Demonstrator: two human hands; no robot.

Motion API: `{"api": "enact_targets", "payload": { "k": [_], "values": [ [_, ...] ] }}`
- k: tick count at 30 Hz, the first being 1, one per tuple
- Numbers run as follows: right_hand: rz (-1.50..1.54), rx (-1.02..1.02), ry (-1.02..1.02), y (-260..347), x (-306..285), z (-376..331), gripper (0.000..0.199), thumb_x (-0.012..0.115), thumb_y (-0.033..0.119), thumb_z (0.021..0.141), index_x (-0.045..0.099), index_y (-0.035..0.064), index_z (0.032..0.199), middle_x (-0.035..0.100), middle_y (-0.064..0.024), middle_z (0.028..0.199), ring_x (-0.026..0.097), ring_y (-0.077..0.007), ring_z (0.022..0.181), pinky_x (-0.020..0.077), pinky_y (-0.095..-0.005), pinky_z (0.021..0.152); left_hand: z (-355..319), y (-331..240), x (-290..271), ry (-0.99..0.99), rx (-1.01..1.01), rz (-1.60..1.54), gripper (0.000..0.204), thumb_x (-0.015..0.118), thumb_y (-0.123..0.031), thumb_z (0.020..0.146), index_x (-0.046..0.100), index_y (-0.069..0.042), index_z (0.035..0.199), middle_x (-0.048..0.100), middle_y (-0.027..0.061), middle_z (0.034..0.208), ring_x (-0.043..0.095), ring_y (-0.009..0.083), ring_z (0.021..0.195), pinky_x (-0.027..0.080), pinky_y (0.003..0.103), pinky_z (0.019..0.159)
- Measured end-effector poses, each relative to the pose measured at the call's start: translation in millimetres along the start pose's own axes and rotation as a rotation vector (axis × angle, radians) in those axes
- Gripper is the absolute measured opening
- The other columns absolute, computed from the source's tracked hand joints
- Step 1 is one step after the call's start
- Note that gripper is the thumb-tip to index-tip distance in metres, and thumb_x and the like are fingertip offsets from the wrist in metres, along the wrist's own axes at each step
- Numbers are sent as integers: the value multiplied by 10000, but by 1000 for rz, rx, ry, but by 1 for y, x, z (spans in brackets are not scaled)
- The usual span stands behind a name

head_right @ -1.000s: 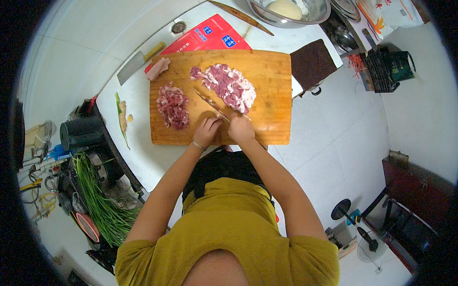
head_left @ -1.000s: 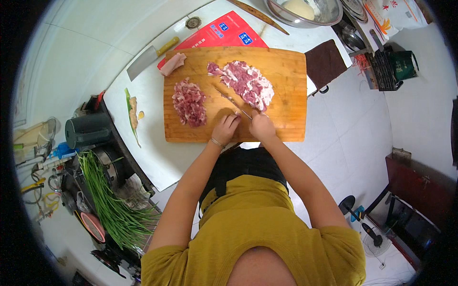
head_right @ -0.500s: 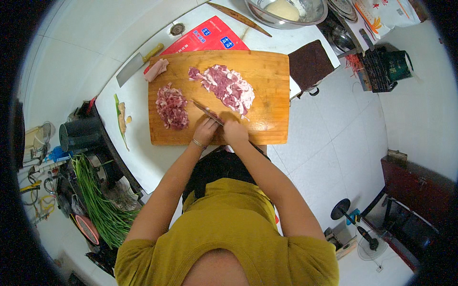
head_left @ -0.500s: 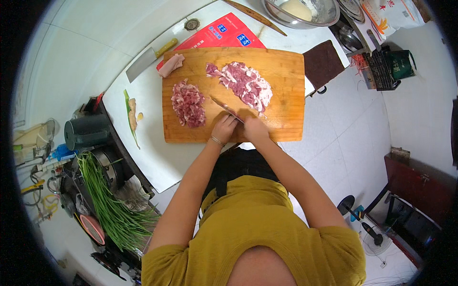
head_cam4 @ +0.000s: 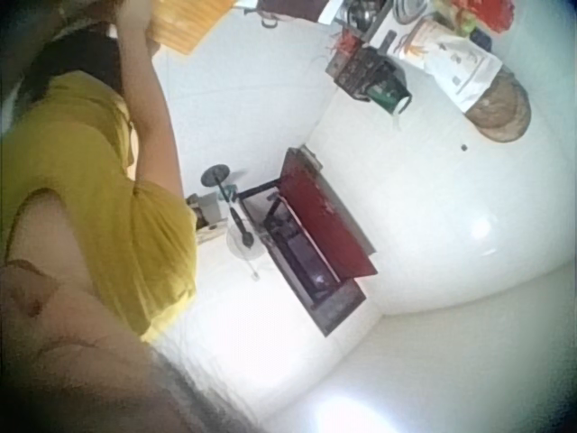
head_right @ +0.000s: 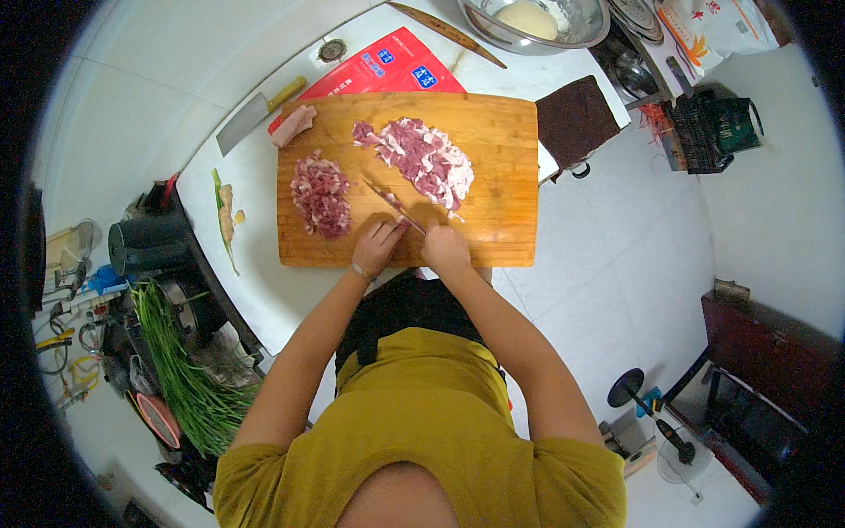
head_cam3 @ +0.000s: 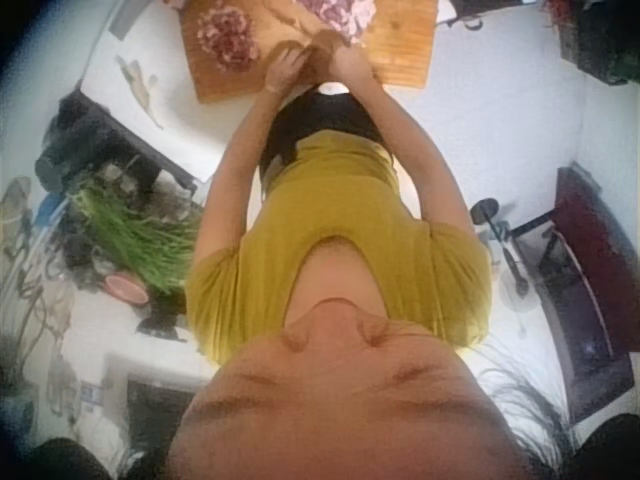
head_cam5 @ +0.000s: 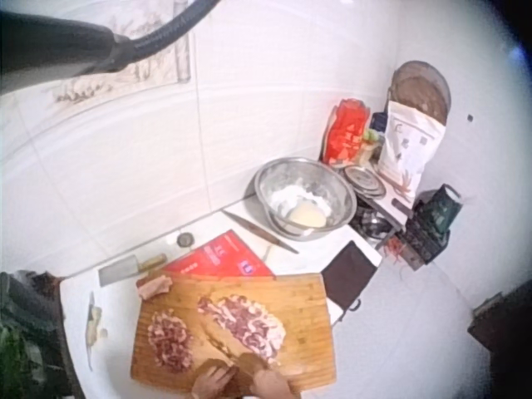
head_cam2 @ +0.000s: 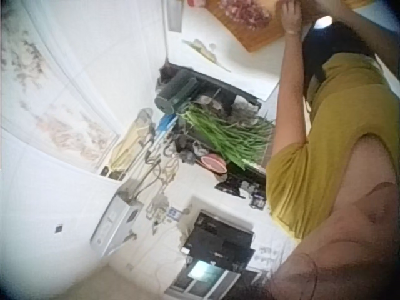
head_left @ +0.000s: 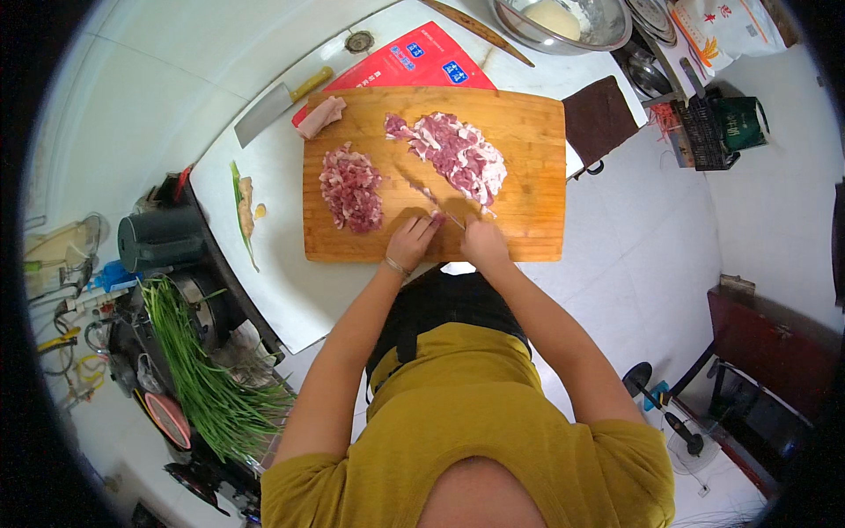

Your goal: The person slices raw meat into small pieces on a wooden cutting board using a large knife. The person holds the meat with their left hand and cuts with their right hand, accumulating a pile of diced meat on the board.

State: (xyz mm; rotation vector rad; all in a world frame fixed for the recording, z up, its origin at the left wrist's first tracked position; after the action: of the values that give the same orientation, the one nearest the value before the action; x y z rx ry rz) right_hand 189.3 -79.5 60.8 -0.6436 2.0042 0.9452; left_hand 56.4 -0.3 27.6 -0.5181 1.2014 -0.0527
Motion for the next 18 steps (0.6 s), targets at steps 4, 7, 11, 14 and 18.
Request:
{"api": "enact_targets", "payload": {
  "k": [4,7,11,14,18],
  "values": [
    [-67,-5,10,-1,10,-16,100,529,104,768,543,9,798,611,-218,677,622,-374,638,488,-490,582,-3,4,10,-16,4,0,331,508,-89,756,590,-34,1072,570,77,1016,550,240,922,475,315,800],
    [-86,-6,91,14,15,-4,119,532,93,778,549,4,855,631,-207,743,637,-367,699,508,-471,616,-1,6,13,-32,14,6,333,504,-96,758,590,-26,1072,572,81,1044,552,242,933,475,314,810],
    [-102,2,134,18,24,11,139,534,76,783,547,-1,899,640,-207,783,642,-376,749,519,-460,659,1,6,16,-52,36,8,334,504,-94,755,594,-25,1070,570,83,1094,554,242,938,474,314,814],
    [-56,112,124,-5,24,-9,145,520,86,796,547,-6,906,638,-216,807,640,-379,772,518,-462,693,4,4,10,-96,86,79,334,503,-90,754,597,-24,1067,568,73,1121,554,235,934,475,309,809],
    [-95,105,164,-28,28,-28,159,500,118,811,548,-4,901,633,-230,830,637,-382,782,514,-465,697,0,4,15,7,0,30,318,502,-87,754,602,-23,1049,571,75,1078,551,235,933,475,303,800]
  ]
}}
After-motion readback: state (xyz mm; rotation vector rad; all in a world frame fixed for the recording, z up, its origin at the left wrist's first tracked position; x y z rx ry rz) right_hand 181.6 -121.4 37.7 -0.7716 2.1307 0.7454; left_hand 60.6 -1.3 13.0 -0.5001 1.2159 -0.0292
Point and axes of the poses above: each hand's wrist, its own z-axis towards the middle knuckle, its own x-axis out of the palm, y = z × x, the point moved 4 cm from there along z, towards the middle knuckle
